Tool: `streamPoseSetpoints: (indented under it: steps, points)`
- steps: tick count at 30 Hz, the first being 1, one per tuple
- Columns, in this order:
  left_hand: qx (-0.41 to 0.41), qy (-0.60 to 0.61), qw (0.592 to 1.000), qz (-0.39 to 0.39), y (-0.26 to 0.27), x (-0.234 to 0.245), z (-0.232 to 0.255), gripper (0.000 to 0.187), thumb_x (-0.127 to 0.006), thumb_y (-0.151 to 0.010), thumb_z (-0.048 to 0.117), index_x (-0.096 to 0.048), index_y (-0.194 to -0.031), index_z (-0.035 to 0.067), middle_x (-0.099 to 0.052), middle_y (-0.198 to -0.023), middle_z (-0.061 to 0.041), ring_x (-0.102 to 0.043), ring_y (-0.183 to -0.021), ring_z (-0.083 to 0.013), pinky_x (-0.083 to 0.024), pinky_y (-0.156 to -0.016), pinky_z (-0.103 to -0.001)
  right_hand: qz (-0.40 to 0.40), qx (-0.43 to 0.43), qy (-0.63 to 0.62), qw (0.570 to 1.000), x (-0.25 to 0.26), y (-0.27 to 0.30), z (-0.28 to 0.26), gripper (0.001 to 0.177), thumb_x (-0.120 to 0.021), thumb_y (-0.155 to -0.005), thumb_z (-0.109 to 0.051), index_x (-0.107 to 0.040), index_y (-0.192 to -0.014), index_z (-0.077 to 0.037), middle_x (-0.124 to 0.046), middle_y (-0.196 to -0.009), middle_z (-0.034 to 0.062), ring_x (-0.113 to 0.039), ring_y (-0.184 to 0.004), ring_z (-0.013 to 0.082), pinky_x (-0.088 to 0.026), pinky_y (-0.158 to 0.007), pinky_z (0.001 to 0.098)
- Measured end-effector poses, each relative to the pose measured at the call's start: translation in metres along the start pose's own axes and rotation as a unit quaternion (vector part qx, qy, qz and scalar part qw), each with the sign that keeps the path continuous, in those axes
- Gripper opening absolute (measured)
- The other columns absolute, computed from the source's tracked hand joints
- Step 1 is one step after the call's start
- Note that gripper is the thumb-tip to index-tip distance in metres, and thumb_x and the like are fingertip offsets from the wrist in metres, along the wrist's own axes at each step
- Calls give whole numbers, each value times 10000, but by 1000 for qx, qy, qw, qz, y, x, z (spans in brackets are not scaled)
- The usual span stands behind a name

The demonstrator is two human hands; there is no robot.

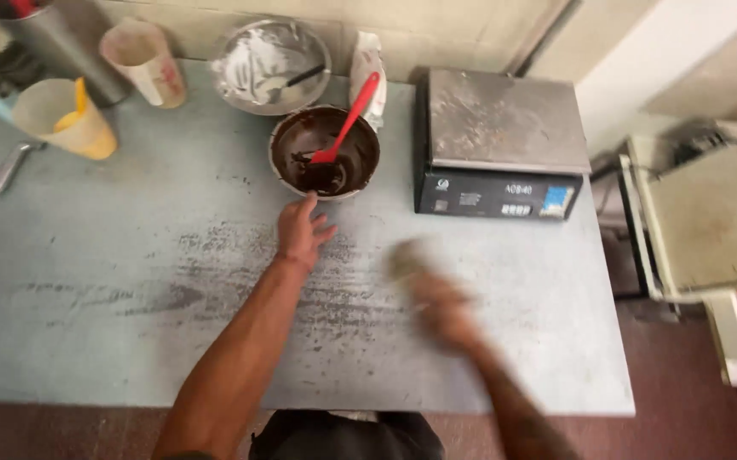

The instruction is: Cleaning a stainless steel workbench and then cracking a series of eggs into a metal bowl on a digital scale.

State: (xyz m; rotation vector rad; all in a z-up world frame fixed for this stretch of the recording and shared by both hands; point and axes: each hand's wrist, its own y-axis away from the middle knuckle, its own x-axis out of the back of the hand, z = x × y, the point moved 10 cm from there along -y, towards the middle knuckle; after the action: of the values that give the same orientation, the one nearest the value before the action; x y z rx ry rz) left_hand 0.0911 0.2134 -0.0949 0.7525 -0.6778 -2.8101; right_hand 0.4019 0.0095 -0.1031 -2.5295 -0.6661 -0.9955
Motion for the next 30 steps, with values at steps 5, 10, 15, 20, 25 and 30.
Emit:
streamPoseSetpoints:
  steps: [5, 10, 15, 20, 25, 30]
  points:
    - [14, 66, 998, 15, -45, -14, -20, 587, -735, -1119, 265, -419, -1523, -21, -287, -1624, -269, -408, -1526, -589, -599, -1049, -873, 290, -396, 280, 825, 143, 258, 144, 509, -748, -1094, -306, -765, -1550, -80, -628, -1687, 333, -539, -1611, 525, -397, -1383, 605]
    - [33, 131, 989, 63, -44, 33, -39, 238, -742, -992, 194, -536, -1087, 122, -502, -1044, -75, -769, -929, -467, -746, -922, -727, 319, -312, 325, 834, 41, 219, 67, 316, -826, -905, -202, -823, -1219, -229, -764, -1141, 121, -753, -1123, 403, -590, -1009, 578]
    - [36, 127, 989, 62, 47, 89, 4, 225, -718, -1041, 171, -498, -1066, 132, -467, -1014, -70, -785, -910, -525, -751, -911, -714, 296, -219, 249, 896, -17, 83, 48, 245, -759, -883, -131, -763, -1118, -201, -706, -1065, 102, -728, -1044, 363, -581, -966, 503]
    - [18, 122, 988, 88, 131, 127, 54, 239, -666, -1075, 118, -440, -1000, 131, -438, -952, -41, -767, -1053, -647, -694, -992, -769, 315, -174, 36, 932, 6, -70, 34, 94, -743, -1028, -120, -793, -1102, -147, -791, -1076, 135, -772, -1105, 400, -594, -1031, 521]
    - [-43, 116, 983, 134, 165, 175, 99, 261, -688, -1090, 76, -439, -1166, 55, -516, -1305, -227, -659, -1281, -724, -579, -1145, -844, 132, -258, 172, 941, 19, -182, 33, 535, -674, -1054, -287, -715, -1553, -473, -487, -1834, -37, -310, -1752, 349, -191, -1358, 806]
    - [-211, 19, 977, 31, 187, 314, 119, 164, -708, -1068, 59, -588, -1181, 56, -533, -1419, -212, -605, -1402, -745, -541, -1196, -842, 158, -138, 307, 928, -63, -259, 75, 638, -549, -1109, -382, -481, -1734, -279, -362, -1881, 144, -274, -1754, 419, -220, -1395, 687]
